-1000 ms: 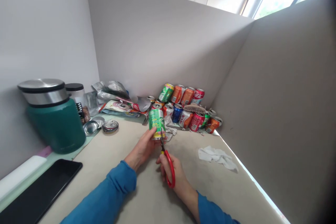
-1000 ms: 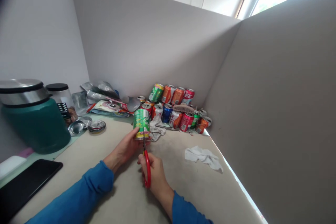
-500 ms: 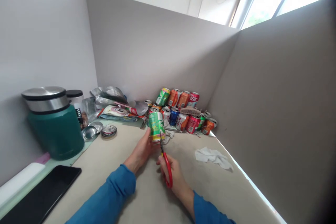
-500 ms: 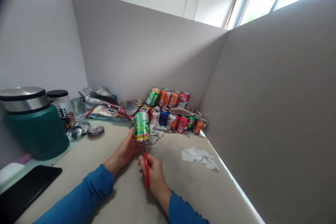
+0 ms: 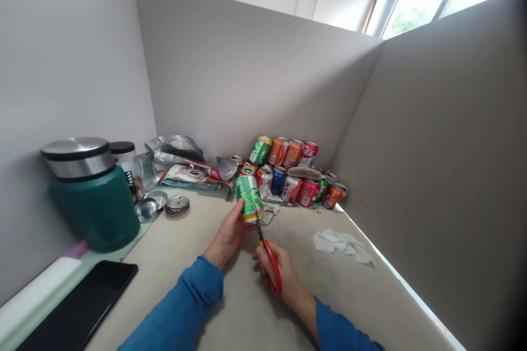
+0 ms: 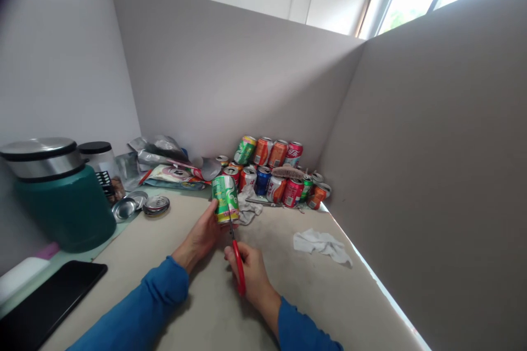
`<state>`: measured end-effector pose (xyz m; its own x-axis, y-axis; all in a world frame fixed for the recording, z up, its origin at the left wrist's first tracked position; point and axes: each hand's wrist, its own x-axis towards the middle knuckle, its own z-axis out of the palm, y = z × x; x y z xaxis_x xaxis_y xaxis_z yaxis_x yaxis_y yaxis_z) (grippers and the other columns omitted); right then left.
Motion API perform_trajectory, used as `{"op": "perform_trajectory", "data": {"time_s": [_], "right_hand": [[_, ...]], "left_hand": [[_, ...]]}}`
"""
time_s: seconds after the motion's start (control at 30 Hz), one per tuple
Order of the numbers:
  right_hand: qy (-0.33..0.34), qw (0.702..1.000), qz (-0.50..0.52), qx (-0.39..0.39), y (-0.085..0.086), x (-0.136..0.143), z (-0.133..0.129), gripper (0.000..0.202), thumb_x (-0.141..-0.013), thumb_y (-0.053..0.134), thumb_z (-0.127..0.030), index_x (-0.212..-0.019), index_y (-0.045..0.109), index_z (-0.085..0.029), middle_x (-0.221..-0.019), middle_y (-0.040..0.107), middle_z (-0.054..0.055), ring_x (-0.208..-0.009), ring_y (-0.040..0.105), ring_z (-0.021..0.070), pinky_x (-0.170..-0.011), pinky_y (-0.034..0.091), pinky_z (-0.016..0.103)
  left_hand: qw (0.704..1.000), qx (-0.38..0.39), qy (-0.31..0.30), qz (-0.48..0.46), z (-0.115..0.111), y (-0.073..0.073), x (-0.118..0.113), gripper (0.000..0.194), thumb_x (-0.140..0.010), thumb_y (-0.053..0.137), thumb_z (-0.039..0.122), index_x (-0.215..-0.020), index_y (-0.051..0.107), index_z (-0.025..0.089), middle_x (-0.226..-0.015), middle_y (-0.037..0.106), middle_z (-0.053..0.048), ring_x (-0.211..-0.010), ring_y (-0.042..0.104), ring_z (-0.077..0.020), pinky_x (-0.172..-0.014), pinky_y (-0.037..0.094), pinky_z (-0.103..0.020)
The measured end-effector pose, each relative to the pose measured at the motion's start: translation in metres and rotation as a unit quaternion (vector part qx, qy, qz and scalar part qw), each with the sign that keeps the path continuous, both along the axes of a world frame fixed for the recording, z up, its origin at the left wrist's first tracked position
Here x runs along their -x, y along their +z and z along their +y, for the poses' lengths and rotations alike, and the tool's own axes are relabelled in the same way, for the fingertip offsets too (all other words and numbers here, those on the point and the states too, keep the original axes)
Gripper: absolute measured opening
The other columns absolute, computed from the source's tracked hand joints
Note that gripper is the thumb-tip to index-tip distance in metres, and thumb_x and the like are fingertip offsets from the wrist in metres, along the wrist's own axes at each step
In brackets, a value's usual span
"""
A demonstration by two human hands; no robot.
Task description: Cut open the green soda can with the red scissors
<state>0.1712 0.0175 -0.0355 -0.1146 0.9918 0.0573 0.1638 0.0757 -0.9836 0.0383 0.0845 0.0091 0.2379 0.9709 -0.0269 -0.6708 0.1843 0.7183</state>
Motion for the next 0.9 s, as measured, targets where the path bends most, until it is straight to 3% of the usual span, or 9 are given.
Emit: {"op": "perform_trajectory", "data": {"time_s": [0.37, 0.53, 0.9], "right_hand": [[0.005, 1.000, -0.002, -0.007, 0.001, -0.002, 0.001, 0.063, -0.078, 0.052, -0.079, -0.073, 0.059, -0.016, -0.046, 0.041, -0.007, -0.039, 0.037, 0.0076, -0.037, 0.028, 0.019], [0.007, 1.000, 0.005, 0.004, 0.008, -0.002, -0.001, 0.064, -0.075, 0.054, -0.081, -0.073, 0.059, -0.017, -0.045, 0.042, -0.007, -0.037, 0.035, 0.0068, -0.036, 0.026, 0.019], [0.068, 0.995, 0.061, 0.044, 0.015, -0.003, -0.003, 0.071, -0.074, 0.046, -0.086, -0.076, 0.057, -0.016, -0.042, 0.043, -0.008, -0.033, 0.039, 0.0077, -0.036, 0.031, 0.019]], "left_hand": [[0.998, 0.011, 0.027, -0.046, -0.002, 0.008, 0.001, 0.024, -0.093, 0.054, 0.028, -0.105, 0.069, 0.014, -0.098, 0.074, -0.009, -0.084, 0.070, -0.0214, -0.076, 0.057, -0.035], [0.999, 0.020, 0.016, -0.047, -0.003, 0.008, 0.002, 0.026, -0.090, 0.058, 0.029, -0.108, 0.067, 0.013, -0.094, 0.074, -0.009, -0.081, 0.071, -0.0230, -0.079, 0.058, -0.040], [0.998, 0.047, 0.023, -0.043, -0.001, 0.006, 0.000, 0.024, -0.091, 0.059, 0.031, -0.101, 0.068, 0.011, -0.087, 0.073, -0.009, -0.071, 0.068, -0.0182, -0.071, 0.059, -0.034]]}}
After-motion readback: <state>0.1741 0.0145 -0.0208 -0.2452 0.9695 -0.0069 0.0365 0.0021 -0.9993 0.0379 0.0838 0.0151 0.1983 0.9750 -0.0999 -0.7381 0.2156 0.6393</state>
